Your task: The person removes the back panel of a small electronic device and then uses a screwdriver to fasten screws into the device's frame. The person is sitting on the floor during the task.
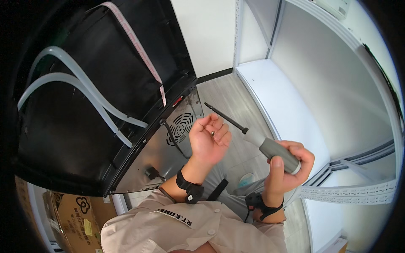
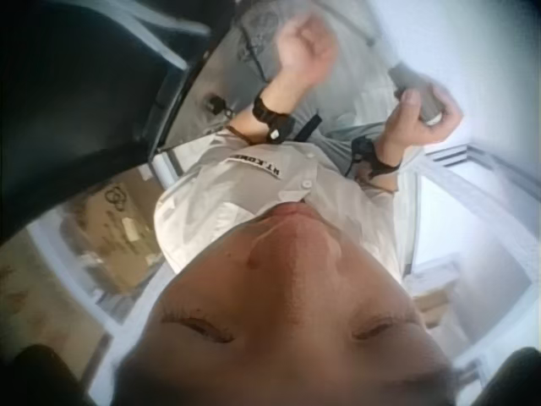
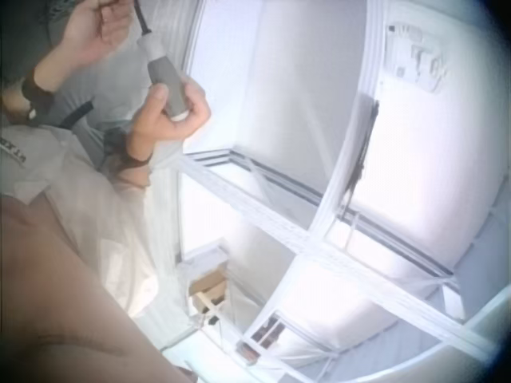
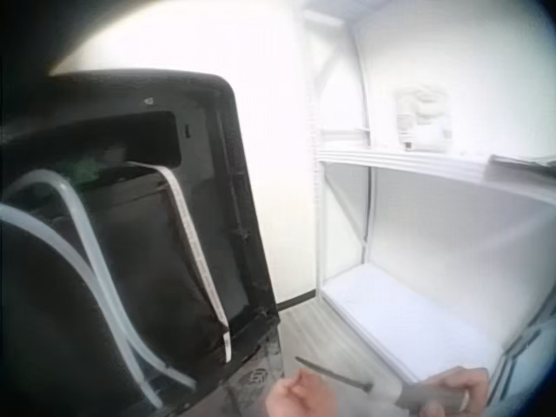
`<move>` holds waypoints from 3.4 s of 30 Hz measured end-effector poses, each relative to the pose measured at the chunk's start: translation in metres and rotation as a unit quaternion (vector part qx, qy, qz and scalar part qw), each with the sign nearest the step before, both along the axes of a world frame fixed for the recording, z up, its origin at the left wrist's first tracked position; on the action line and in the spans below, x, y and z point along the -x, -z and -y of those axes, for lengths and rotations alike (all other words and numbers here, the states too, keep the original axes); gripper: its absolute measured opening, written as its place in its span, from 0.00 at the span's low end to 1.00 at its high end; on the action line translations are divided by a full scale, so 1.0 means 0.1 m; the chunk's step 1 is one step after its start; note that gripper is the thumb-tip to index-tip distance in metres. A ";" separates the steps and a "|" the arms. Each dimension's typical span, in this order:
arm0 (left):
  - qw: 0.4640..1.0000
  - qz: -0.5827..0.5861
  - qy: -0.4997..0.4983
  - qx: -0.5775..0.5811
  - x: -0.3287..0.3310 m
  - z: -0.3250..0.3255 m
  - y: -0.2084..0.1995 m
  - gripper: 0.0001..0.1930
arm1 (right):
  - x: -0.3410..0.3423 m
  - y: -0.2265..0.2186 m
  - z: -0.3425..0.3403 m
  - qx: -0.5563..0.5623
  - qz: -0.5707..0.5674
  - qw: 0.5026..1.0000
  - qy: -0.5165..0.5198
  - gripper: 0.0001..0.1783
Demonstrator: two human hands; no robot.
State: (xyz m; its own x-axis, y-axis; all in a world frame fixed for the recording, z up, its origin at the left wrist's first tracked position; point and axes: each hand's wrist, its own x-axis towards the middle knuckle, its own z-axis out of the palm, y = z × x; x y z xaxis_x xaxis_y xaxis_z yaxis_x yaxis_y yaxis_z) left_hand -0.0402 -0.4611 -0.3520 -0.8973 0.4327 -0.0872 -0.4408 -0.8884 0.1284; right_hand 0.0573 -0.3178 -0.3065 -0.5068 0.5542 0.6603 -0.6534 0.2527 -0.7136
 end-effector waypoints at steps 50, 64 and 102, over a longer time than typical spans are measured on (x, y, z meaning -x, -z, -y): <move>0.924 -0.258 -0.264 0.103 -0.58 0.76 -0.14 0.20 | -0.56 0.19 0.69 -0.164 0.043 0.982 -0.087 0.25; 0.921 -0.244 -0.276 0.124 -0.59 0.77 -0.17 0.19 | -0.81 -0.26 0.69 -0.281 0.141 0.945 -0.091 0.23; 0.926 -0.285 -0.218 0.121 -0.60 0.90 -0.14 0.15 | -0.76 -0.40 0.80 -0.192 0.144 0.957 -0.162 0.27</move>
